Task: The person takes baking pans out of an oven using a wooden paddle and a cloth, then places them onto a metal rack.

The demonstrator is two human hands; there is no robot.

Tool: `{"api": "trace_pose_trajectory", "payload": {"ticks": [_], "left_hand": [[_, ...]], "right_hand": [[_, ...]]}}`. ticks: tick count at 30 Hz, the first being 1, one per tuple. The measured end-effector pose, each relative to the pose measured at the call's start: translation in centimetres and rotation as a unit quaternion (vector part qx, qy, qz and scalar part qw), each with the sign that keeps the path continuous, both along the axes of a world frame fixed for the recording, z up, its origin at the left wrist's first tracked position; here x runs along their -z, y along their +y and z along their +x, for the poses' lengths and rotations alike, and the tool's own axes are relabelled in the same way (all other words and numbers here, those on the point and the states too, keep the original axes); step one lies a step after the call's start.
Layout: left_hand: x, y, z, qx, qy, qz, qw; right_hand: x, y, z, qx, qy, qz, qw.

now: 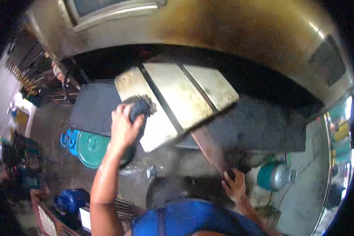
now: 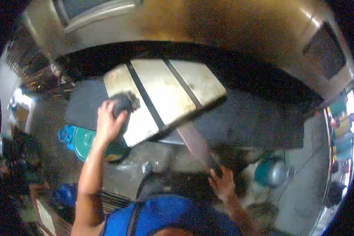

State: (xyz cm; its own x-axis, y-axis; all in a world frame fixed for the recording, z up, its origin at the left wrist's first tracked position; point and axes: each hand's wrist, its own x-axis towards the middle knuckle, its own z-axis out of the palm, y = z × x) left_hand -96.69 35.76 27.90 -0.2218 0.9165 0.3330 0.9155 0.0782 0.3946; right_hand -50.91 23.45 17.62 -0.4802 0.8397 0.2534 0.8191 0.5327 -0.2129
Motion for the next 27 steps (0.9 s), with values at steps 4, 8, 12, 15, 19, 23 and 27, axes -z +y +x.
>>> {"api": "trace_pose_trajectory", "payload": {"ticks": [4, 8, 12, 15, 19, 23, 27], "left_hand": [[-1.0, -3.7, 3.9, -0.022, -0.021, -0.032, 0.999], [-0.5, -4.6, 3.5, -0.013, 0.003, 0.003, 1.0], [-3.0, -2.6, -0.8, -0.012, -0.116, 0.003, 0.993], [-8.5, 3.2, -1.7, -0.018, -0.071, 0.058, 0.996], [-6.3, 10.0, 2.5, 0.094, -0.091, -0.174, 0.976], [-2.7, 4.1, 10.5, 0.396, 0.025, -0.093, 0.913], [-2.2, 3.2, 10.4, 0.397, 0.048, -0.083, 0.913]], "right_hand": [[4.5, 0.0, 7.5, 0.052, 0.152, -0.119, 0.98], [0.7, 2.6, 8.2, -0.074, 0.038, -0.017, 0.996], [0.1, 2.9, 8.7, -0.101, 0.006, 0.03, 0.994], [-0.8, 2.6, 7.9, -0.092, 0.002, 0.043, 0.995], [-0.3, 1.5, 7.3, -0.025, 0.002, 0.034, 0.999], [-0.6, 0.3, 5.6, 0.028, -0.024, 0.079, 0.996], [-0.4, 0.3, 4.6, 0.062, -0.023, 0.057, 0.996]]}}
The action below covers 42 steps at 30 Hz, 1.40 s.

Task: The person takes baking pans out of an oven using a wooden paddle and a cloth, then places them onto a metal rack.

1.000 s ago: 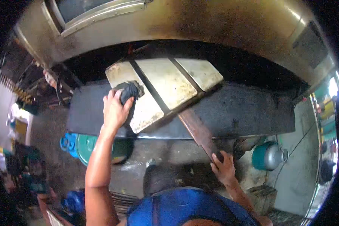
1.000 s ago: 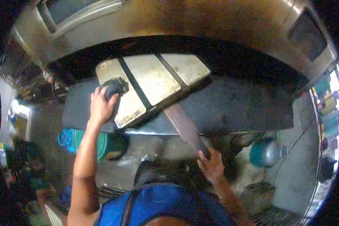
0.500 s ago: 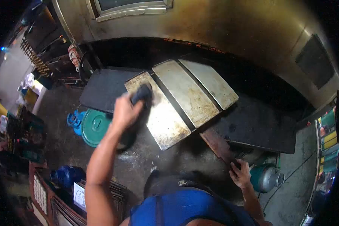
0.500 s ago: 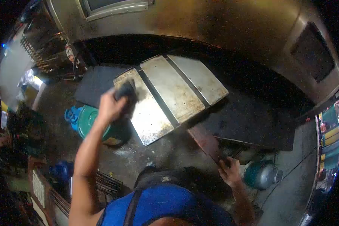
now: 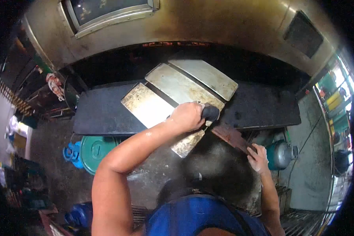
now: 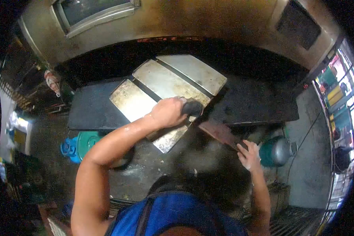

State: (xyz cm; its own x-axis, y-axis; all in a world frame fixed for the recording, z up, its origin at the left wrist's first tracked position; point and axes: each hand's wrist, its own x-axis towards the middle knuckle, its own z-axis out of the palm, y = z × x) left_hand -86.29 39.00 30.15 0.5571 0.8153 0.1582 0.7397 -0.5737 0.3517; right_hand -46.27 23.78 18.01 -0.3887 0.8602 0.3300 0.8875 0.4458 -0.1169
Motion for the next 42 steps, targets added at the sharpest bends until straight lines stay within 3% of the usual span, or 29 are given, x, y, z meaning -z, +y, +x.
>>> {"api": "trace_pose_trajectory", "payload": {"ticks": [2, 4, 6, 8, 10, 11, 12, 13, 14, 15, 18, 20, 22, 24, 26, 28, 29, 31, 32, 40, 41, 42], "left_hand": [[-2.7, 0.0, -0.8, -0.027, 0.027, -0.087, 0.995], [-3.8, 2.6, -3.6, -0.105, 0.051, -0.05, 0.992], [-7.4, 4.0, -7.9, -0.177, 0.005, 0.019, 0.984], [-7.2, 7.5, -11.5, -0.218, 0.004, 0.088, 0.972], [-3.1, 10.7, -11.0, -0.18, -0.086, 0.005, 0.98], [-0.6, 10.1, -7.3, -0.227, 0.014, -0.09, 0.97], [-1.2, 8.1, -4.2, -0.181, -0.035, -0.103, 0.978], [-1.3, 6.3, -1.5, -0.124, -0.013, -0.145, 0.981], [0.5, 5.5, 0.1, 0.013, -0.047, -0.046, 0.998], [0.8, 4.4, 1.3, 0.024, -0.046, -0.031, 0.998], [1.1, 3.2, 1.6, 0.008, -0.081, 0.003, 0.997], [0.3, 3.4, 0.8, -0.01, -0.082, -0.034, 0.996], [-3.7, 2.1, -1.8, -0.136, -0.034, -0.034, 0.989], [-7.4, 1.4, -6.1, -0.246, -0.087, -0.057, 0.964], [-8.1, 1.5, -11.1, -0.284, 0.016, 0.079, 0.955], [-3.0, 1.3, -14.5, -0.332, -0.13, -0.149, 0.922], [-1.0, -1.4, -11.0, -0.252, -0.111, 0.007, 0.961], [2.0, -4.4, -8.9, -0.254, -0.054, -0.039, 0.965], [1.6, -6.0, -7.2, -0.181, -0.067, -0.02, 0.981], [0.4, -6.7, -5.5, -0.199, -0.053, -0.02, 0.978], [0.5, -5.0, -7.1, -0.238, -0.003, -0.039, 0.97], [-2.1, -4.3, -8.3, -0.269, -0.082, 0.006, 0.96]], "right_hand": [[0.1, -0.6, -0.4, 0.016, -0.007, -0.004, 1.0], [0.4, -0.3, -0.1, 0.016, 0.006, 0.009, 1.0], [0.5, 0.0, -0.1, 0.015, 0.005, 0.014, 1.0], [0.4, -0.7, 0.1, 0.014, 0.001, 0.014, 1.0], [0.3, -0.4, -0.1, 0.015, -0.01, 0.016, 1.0], [0.5, -0.3, -0.1, 0.007, -0.008, 0.017, 1.0], [0.7, -0.6, 0.2, -0.007, 0.0, 0.027, 1.0], [0.8, 0.1, 0.5, -0.02, 0.008, 0.045, 0.999], [1.4, 0.3, 0.8, -0.024, 0.007, 0.045, 0.999], [2.1, -0.1, 1.4, -0.025, 0.01, 0.033, 0.999], [2.7, 1.0, 1.7, -0.039, 0.007, 0.06, 0.997], [2.5, 0.5, 2.0, -0.051, -0.029, 0.091, 0.994], [2.8, 0.5, 2.3, -0.057, -0.005, 0.077, 0.995], [2.5, 0.4, 2.1, -0.022, 0.011, 0.022, 0.999], [2.0, 0.4, 1.7, -0.023, 0.007, 0.017, 1.0], [2.3, 0.1, 1.7, -0.023, -0.001, 0.016, 1.0], [3.1, -0.2, 2.1, -0.03, -0.001, 0.031, 0.999], [3.5, 1.3, 1.0, -0.034, 0.003, 0.055, 0.998], [2.8, 1.2, 0.6, -0.026, 0.001, 0.032, 0.999], [1.9, 1.8, 1.7, -0.041, 0.005, -0.015, 0.999], [1.8, 2.2, 1.6, -0.057, 0.001, 0.012, 0.998], [2.0, 1.6, 1.6, -0.072, -0.001, 0.032, 0.997]]}}
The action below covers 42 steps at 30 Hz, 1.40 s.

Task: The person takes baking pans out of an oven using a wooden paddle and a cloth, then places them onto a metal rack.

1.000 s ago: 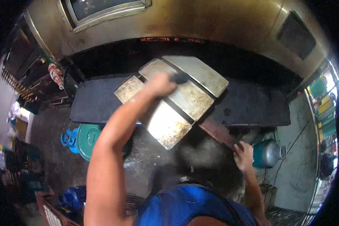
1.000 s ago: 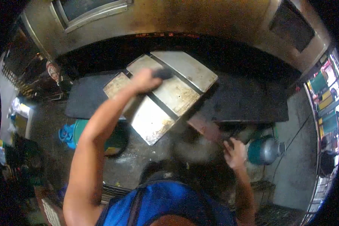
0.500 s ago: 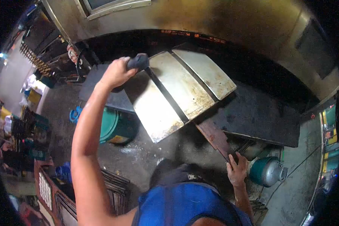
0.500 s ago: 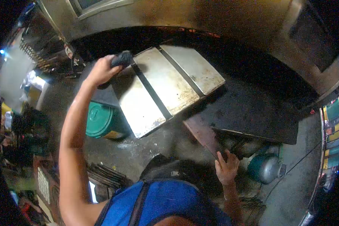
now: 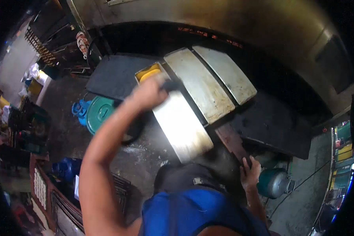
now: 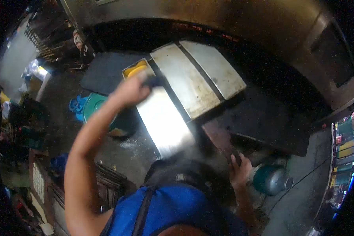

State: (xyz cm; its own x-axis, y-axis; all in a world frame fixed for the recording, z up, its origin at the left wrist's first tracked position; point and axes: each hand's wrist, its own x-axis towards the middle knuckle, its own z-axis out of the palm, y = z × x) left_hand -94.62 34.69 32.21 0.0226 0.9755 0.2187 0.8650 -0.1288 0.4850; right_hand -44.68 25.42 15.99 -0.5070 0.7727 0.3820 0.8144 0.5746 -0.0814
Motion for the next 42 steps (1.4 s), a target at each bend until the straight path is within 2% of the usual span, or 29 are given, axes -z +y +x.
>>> {"api": "trace_pose_trajectory", "payload": {"ticks": [1, 2, 3, 4, 5, 6, 7, 8, 9, 10, 11, 12, 14, 15, 16, 18, 19, 22, 24, 26, 28, 29, 33, 35, 37, 38, 39, 40, 42], "left_hand": [[-0.6, 2.3, -2.8, -0.104, 0.099, -0.075, 0.987], [-0.5, 4.3, -7.0, -0.126, 0.144, -0.084, 0.978], [-1.5, 4.4, -9.4, -0.148, 0.127, -0.048, 0.98], [-0.7, 4.5, -11.8, -0.186, 0.087, 0.13, 0.97], [-1.5, 3.6, -12.5, -0.261, 0.006, 0.184, 0.948], [-2.4, 2.0, -12.8, -0.278, -0.092, 0.205, 0.934], [-2.1, -0.4, -12.3, -0.224, -0.267, 0.213, 0.913], [-2.3, -3.7, -10.5, -0.236, -0.378, 0.134, 0.885], [1.2, -6.1, -12.3, -0.222, -0.454, 0.097, 0.857], [1.9, -9.4, -8.6, -0.226, -0.616, 0.001, 0.754], [2.7, -12.1, -5.1, -0.178, -0.725, -0.072, 0.661], [5.6, -14.0, -3.5, -0.29, -0.718, -0.048, 0.631], [11.8, -17.1, -1.4, -0.217, -0.792, -0.035, 0.569], [10.2, -17.0, 2.1, -0.198, -0.787, -0.009, 0.584], [10.6, -17.1, 3.2, -0.176, -0.827, 0.003, 0.533], [11.3, -16.1, 3.8, -0.212, -0.823, 0.055, 0.524], [8.7, -15.2, 5.7, -0.235, -0.817, 0.046, 0.525], [9.2, -13.0, 7.3, -0.287, -0.599, -0.022, 0.747], [10.0, -11.1, 10.4, -0.381, -0.562, -0.03, 0.733], [8.1, -11.3, 9.9, -0.322, -0.639, -0.135, 0.685], [7.0, -11.4, 9.5, -0.279, -0.669, -0.128, 0.677], [7.6, -11.3, 8.9, -0.261, -0.703, -0.132, 0.648], [7.4, -11.0, 9.3, -0.257, -0.705, -0.133, 0.648], [9.2, -10.7, 8.5, -0.25, -0.734, -0.132, 0.618], [8.7, -10.7, 9.1, -0.259, -0.724, -0.154, 0.621], [8.4, -10.8, 9.3, -0.271, -0.715, -0.169, 0.622], [8.4, -11.1, 9.6, -0.265, -0.69, -0.143, 0.659], [6.7, -11.5, 11.0, -0.264, -0.699, -0.132, 0.652], [7.7, -12.8, 10.9, -0.305, -0.693, -0.156, 0.635]], "right_hand": [[0.4, -0.7, 0.2, 0.002, 0.001, -0.006, 1.0], [0.8, -0.7, 0.6, 0.014, -0.007, -0.017, 1.0], [0.8, 0.0, 0.8, 0.024, -0.014, -0.02, 0.999], [0.3, 0.6, 0.8, 0.024, -0.013, -0.012, 1.0], [-0.3, 0.4, 0.6, 0.026, -0.003, -0.038, 0.999], [-0.8, 0.2, 0.5, 0.028, 0.006, -0.073, 0.997], [-1.3, 0.4, 0.4, 0.026, 0.007, -0.076, 0.997], [-2.0, 0.8, 0.1, 0.061, 0.058, -0.146, 0.986], [-2.7, 1.2, -0.4, 0.095, 0.107, -0.216, 0.966], [-3.6, 2.1, -1.3, 0.09, 0.11, -0.221, 0.965], [-4.6, 3.0, -2.1, 0.108, 0.121, -0.276, 0.947], [-4.9, 3.5, -2.4, 0.125, 0.129, -0.334, 0.925], [-4.1, 4.2, -2.6, 0.129, 0.099, -0.344, 0.925], [-3.6, 4.3, -2.7, 0.136, 0.067, -0.347, 0.926], [-2.9, 4.2, -2.6, 0.129, 0.064, -0.354, 0.924], [-1.6, 4.0, -1.8, 0.112, 0.08, -0.265, 0.955], [-1.5, 4.1, -1.6, 0.109, 0.079, -0.266, 0.954], [-1.6, 4.1, -1.4, 0.088, 0.073, -0.261, 0.958], [-1.9, 4.0, -1.7, 0.105, 0.062, -0.271, 0.955], [-2.1, 3.8, -1.7, 0.108, 0.074, -0.269, 0.954], [-2.1, 3.5, -1.9, 0.116, 0.089, -0.273, 0.951], [-2.2, 3.6, -2.1, 0.128, 0.083, -0.266, 0.952], [-2.6, 3.6, -2.2, 0.146, 0.078, -0.272, 0.948], [-3.2, 3.7, -2.3, 0.148, 0.082, -0.285, 0.944], [-3.5, 3.3, -2.3, 0.149, 0.085, -0.294, 0.94], [-3.5, 2.7, -2.3, 0.146, 0.084, -0.327, 0.93], [-3.7, 2.1, -2.4, 0.142, 0.086, -0.357, 0.919], [-3.9, 1.1, -2.7, 0.148, 0.09, -0.35, 0.92], [-3.6, -1.6, -2.6, 0.152, 0.109, -0.41, 0.893]]}}
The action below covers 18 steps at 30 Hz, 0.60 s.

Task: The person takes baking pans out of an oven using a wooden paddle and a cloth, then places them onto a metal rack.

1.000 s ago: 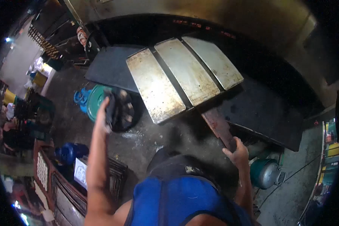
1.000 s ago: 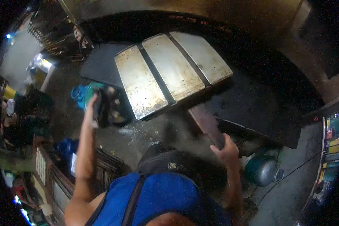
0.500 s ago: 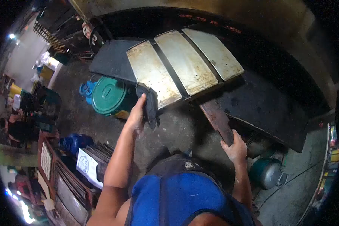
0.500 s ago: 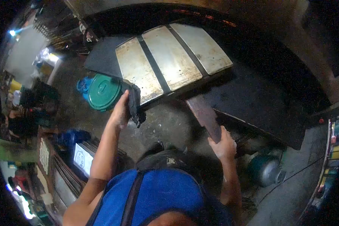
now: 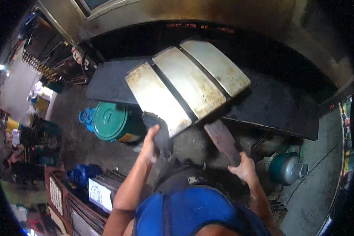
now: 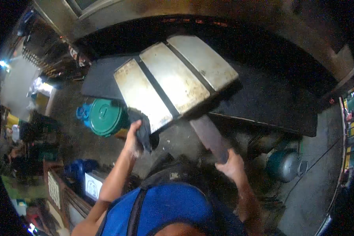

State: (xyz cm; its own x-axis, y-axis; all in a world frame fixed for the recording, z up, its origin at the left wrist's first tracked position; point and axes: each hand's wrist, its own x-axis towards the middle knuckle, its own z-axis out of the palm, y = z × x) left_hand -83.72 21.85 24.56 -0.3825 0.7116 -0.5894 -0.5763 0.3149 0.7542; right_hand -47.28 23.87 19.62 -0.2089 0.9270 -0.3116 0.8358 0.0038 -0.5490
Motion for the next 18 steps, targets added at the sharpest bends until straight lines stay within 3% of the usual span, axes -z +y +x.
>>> {"api": "trace_pose_trajectory", "payload": {"ticks": [2, 4, 6, 8, 10, 14, 18], "left_hand": [[1.6, -1.9, -1.3, 0.036, -0.015, 0.019, 0.999], [2.4, -3.6, -2.7, 0.086, -0.029, 0.028, 0.996], [1.8, -3.1, -3.6, 0.097, -0.036, 0.038, 0.994], [1.0, -3.0, -4.1, 0.125, -0.04, 0.047, 0.99], [0.0, -2.9, -5.2, 0.075, -0.036, 0.034, 0.996], [3.2, -4.1, -10.3, 0.156, -0.023, 0.04, 0.987], [-0.2, 1.0, -13.0, 0.227, -0.035, -0.026, 0.973]], "right_hand": [[2.1, -1.2, -0.9, 0.026, 0.007, 0.012, 1.0], [0.6, -1.3, -4.4, 0.078, 0.078, 0.003, 0.994], [0.6, -0.7, -5.4, 0.122, 0.032, -0.037, 0.991], [1.6, -2.0, -6.1, 0.133, 0.044, 0.01, 0.99], [2.1, -4.2, -7.2, 0.163, 0.039, 0.04, 0.985], [2.4, -9.1, -9.5, 0.217, 0.065, 0.057, 0.972], [1.1, -10.8, -11.2, 0.282, 0.034, 0.044, 0.958]]}}
